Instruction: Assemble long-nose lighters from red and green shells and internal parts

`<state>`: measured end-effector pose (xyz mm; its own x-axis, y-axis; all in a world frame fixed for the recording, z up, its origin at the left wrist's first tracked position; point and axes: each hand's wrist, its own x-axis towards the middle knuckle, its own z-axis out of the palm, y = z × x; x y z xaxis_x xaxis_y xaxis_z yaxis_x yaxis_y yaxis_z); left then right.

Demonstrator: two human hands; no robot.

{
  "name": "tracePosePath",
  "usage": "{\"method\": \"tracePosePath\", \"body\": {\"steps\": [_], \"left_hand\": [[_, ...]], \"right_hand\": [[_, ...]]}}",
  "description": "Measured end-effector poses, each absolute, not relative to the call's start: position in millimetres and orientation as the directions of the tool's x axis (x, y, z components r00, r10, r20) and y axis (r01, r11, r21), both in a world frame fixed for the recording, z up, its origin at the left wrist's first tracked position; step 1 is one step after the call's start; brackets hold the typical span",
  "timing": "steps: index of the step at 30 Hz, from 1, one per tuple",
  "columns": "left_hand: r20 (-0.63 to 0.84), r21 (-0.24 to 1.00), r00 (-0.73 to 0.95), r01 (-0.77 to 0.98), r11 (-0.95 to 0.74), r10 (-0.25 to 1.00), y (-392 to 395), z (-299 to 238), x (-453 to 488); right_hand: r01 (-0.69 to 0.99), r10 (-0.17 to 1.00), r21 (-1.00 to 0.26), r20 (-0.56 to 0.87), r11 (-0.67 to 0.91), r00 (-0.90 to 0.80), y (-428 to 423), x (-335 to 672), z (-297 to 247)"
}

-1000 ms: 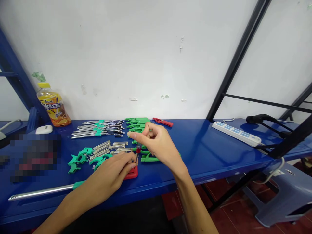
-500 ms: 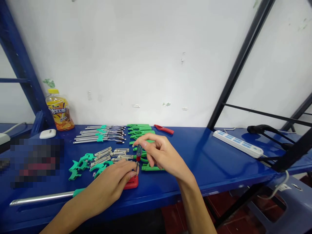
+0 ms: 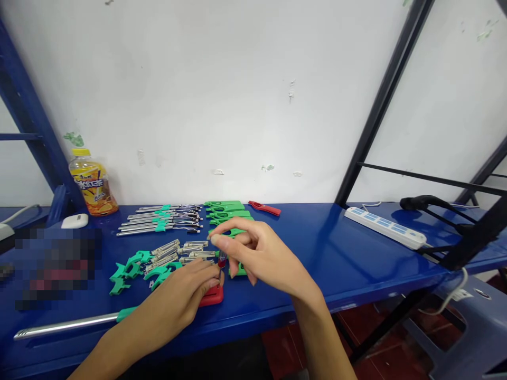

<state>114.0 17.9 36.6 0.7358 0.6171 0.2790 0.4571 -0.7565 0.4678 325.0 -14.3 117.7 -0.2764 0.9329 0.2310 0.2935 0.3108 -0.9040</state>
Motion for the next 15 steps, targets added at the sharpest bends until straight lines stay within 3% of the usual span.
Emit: {"method": "tracePosePath", "body": {"steps": [5,15], "left_hand": [[0.299,0.455,0.724,0.465,-0.759,0.622,17.4,34.6,114.2],[0.328,0.435,0.659,0.531,-0.727,0.677,9.6,36.8,112.3]], "right_hand": [[0.264,0.901,-0.905,0.225,0.334,-0.370,-5.3,331.0,115.9],[0.260,0.968,-0.947,0.133,0.188,-0.213,-4.4,320.5,110.1]]}}
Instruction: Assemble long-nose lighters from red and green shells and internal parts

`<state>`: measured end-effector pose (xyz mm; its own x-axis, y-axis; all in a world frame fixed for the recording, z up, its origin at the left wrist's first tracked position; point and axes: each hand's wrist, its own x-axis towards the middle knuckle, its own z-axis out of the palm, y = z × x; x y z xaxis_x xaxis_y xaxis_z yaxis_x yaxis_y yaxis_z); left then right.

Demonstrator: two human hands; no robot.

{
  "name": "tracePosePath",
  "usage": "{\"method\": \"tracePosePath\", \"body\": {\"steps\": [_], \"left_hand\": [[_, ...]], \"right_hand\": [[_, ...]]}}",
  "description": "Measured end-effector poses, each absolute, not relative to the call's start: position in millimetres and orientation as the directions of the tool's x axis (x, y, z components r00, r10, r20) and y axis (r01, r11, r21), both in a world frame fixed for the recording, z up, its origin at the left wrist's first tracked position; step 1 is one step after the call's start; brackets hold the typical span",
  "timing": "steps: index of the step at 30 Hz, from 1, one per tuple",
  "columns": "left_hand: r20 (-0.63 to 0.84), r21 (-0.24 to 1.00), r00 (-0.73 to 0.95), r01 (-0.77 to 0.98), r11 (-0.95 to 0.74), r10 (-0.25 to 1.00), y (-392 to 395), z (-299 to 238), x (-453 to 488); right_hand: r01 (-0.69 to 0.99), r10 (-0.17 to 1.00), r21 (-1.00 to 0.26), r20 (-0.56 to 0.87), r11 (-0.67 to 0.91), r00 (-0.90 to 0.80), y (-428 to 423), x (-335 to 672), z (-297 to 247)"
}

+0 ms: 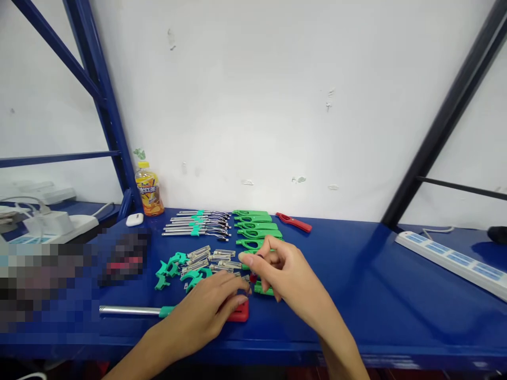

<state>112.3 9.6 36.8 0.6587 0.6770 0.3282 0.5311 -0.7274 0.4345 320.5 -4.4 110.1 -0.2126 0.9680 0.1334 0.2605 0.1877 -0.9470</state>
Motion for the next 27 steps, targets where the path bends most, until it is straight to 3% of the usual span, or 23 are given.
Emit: {"method": "tracePosePath", "body": {"steps": [10,16,20,24,27], "left_hand": [[0.295,0.409,0.668,0.558,-0.722,0.683,9.0,36.5,114.5],[0.263,0.377,0.664,0.597,-0.708,0.700,7.4,40.1,112.0],[0.228,0.372,0.671,0.610,-0.700,0.705,10.2,39.0,113.4],[0.161,0.306,0.695,0.640,-0.705,0.701,12.8,39.1,116.2],[0.091,0.265,0.710,0.659,-0.705,0.698,14.2,38.4,116.6]], "right_hand": [[0.280,0.924,-0.943,0.067,0.182,-0.377,0.2,338.7,105.2],[0.369,0.975,-0.912,0.119,0.181,-0.185,4.4,344.9,108.2],[0.549,0.993,-0.827,0.088,0.120,-0.084,-8.6,347.6,99.7],[0.800,0.988,-0.581,0.115,0.153,-0.105,-35.2,334.0,59.5],[0.820,0.987,-0.557,0.155,0.132,-0.054,-47.2,326.8,30.3]]}}
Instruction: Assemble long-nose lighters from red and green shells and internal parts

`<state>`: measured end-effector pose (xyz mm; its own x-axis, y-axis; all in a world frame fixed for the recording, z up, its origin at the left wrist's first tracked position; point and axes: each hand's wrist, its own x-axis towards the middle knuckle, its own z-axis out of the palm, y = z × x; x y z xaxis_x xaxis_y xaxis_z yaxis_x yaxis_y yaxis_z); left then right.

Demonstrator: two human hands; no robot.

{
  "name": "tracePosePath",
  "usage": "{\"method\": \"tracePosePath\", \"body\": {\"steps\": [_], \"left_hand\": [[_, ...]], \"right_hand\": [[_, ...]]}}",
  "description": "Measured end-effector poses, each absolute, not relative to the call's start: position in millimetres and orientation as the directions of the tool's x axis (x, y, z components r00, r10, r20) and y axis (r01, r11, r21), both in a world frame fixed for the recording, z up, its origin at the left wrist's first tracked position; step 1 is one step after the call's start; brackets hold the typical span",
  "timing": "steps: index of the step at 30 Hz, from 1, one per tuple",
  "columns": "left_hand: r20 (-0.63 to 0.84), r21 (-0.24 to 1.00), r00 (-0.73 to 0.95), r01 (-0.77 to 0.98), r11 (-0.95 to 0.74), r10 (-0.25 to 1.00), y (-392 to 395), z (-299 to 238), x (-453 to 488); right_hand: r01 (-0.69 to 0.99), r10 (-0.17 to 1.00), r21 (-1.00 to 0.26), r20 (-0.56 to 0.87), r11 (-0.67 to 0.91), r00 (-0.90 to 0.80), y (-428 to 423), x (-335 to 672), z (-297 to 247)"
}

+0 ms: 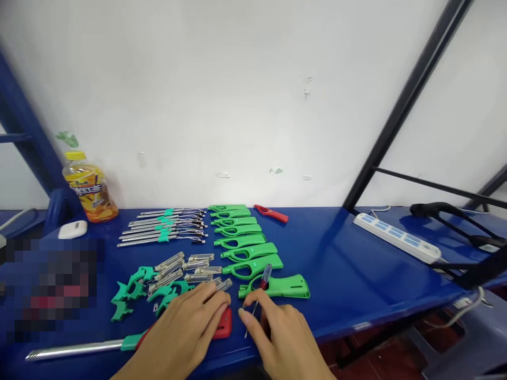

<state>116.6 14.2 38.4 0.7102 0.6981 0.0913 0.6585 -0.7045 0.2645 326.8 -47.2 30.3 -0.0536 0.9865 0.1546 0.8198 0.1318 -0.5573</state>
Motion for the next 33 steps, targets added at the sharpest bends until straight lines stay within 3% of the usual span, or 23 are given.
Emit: {"method": "tracePosePath", "body": {"steps": [5,9,12,18,21,28,33], "left_hand": [[0.100,0.204,0.733,0.647,-0.734,0.673,18.3,29.5,115.1],[0.061,0.160,0.754,0.639,-0.753,0.654,19.1,29.2,117.8],[0.032,0.171,0.754,0.643,-0.746,0.657,17.2,34.2,120.0],[0.048,0.168,0.742,0.654,-0.738,0.668,13.5,38.8,119.8],[0.053,0.160,0.737,0.659,-0.735,0.673,12.8,39.9,120.2],[0.047,0.155,0.745,0.652,-0.742,0.665,12.8,41.8,120.8],[0.081,0.192,0.741,0.645,-0.740,0.667,13.5,42.8,120.4]], "right_hand": [[0.694,0.975,-0.717,0.194,0.067,0.106,-46.9,328.5,14.9],[0.670,0.956,-0.741,0.233,0.057,0.176,-40.9,330.9,18.8],[0.768,0.936,-0.638,0.299,0.051,0.186,-30.6,334.2,27.5],[0.963,0.899,-0.269,0.427,0.023,0.097,-6.4,337.5,39.6],[0.982,0.883,-0.191,0.460,-0.009,0.098,-2.0,335.0,34.5],[0.978,0.875,-0.210,0.477,0.017,0.087,-0.2,333.8,36.2],[0.849,0.919,-0.501,0.391,0.165,0.052,-5.4,340.0,70.8]]}}
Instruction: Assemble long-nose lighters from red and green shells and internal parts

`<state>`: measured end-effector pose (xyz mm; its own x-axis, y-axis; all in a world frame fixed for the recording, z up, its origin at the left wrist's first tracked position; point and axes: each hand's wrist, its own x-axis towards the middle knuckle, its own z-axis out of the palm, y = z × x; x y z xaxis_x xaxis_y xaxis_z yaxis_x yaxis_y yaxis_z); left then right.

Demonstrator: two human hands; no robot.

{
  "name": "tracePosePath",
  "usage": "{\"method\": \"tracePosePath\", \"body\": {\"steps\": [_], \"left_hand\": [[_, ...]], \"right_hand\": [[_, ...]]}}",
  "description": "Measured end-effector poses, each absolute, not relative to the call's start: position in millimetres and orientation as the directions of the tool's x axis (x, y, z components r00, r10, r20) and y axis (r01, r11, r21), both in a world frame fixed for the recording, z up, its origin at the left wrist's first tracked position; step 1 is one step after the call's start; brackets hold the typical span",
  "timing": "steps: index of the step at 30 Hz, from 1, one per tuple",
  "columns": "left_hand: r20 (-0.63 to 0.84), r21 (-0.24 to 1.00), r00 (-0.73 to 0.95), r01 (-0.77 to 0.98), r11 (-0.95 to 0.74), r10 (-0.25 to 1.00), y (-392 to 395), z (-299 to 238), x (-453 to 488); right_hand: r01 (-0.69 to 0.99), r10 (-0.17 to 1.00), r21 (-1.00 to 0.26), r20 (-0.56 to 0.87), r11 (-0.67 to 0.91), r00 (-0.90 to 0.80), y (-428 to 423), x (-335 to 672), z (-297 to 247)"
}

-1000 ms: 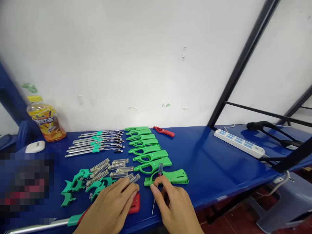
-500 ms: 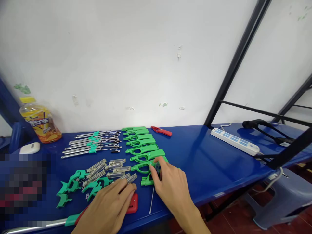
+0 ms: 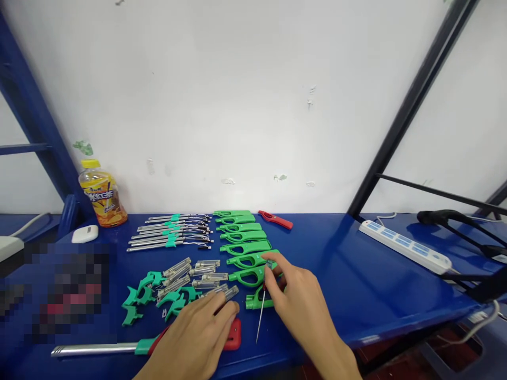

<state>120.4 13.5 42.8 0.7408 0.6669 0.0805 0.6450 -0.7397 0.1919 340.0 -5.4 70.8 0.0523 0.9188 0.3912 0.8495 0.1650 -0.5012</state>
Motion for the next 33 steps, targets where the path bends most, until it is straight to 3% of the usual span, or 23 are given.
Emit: {"method": "tracePosePath", "body": {"steps": [5,9,13,16,22,33], "left_hand": [[0.097,0.193,0.752,0.628,-0.754,0.652,11.5,43.1,120.1],[0.120,0.178,0.757,0.620,-0.764,0.642,9.9,41.3,119.2],[0.147,0.167,0.755,0.618,-0.768,0.639,10.8,39.6,118.9],[0.140,0.162,0.758,0.617,-0.770,0.637,11.3,40.0,119.1],[0.142,0.184,0.748,0.624,-0.760,0.648,10.5,39.6,117.3],[0.224,0.208,0.729,0.613,-0.762,0.647,8.4,38.5,118.1]], "right_hand": [[0.773,0.846,-0.595,0.512,0.221,0.152,-17.2,331.4,95.7],[0.794,0.785,-0.530,0.609,0.299,0.111,-22.3,313.5,97.5],[0.831,0.807,-0.416,0.588,0.369,-0.064,-20.5,303.0,94.9],[0.847,0.803,-0.378,0.588,0.374,-0.092,-18.9,302.9,92.9],[0.860,0.785,-0.346,0.613,0.376,-0.096,-21.9,306.8,94.7],[0.784,0.738,-0.341,0.641,0.519,-0.210,-27.7,316.2,101.7]]}}
